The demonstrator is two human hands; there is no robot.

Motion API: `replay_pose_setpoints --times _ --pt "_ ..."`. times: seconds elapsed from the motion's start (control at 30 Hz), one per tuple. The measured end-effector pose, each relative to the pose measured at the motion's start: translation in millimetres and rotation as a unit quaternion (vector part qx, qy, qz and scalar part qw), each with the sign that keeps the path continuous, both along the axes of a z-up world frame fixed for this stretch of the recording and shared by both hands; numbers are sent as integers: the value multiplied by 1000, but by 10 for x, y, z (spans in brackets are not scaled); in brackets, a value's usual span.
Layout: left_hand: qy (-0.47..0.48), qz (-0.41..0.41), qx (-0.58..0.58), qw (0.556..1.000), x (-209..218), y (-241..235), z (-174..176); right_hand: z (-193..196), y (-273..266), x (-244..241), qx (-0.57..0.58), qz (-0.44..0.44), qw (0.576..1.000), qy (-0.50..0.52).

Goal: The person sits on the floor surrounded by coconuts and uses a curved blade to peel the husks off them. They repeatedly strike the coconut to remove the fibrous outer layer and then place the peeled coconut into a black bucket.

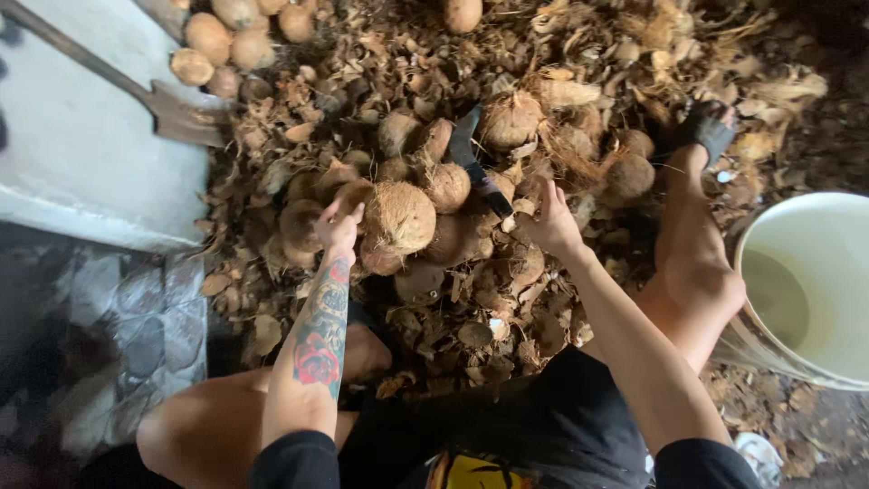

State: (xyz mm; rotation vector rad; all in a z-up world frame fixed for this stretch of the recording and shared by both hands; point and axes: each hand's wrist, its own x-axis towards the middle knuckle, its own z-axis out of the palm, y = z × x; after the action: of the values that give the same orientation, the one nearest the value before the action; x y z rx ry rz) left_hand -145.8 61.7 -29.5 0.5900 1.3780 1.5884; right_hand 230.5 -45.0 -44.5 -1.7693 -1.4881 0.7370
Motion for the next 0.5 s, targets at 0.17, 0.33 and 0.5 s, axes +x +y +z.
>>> replay_pose_setpoints --times 0.17,0.33,0.5 --pt "-68 74 14 995 9 50 -111 -138 -113 10 -53 3 997 61" --pt "77 71 -17 994 140 112 -130 -120 67 -152 -61 48 997 9" --pt "150 43 -96 983 135 86 -134 -109 346 -376 -109 60 991 -46"
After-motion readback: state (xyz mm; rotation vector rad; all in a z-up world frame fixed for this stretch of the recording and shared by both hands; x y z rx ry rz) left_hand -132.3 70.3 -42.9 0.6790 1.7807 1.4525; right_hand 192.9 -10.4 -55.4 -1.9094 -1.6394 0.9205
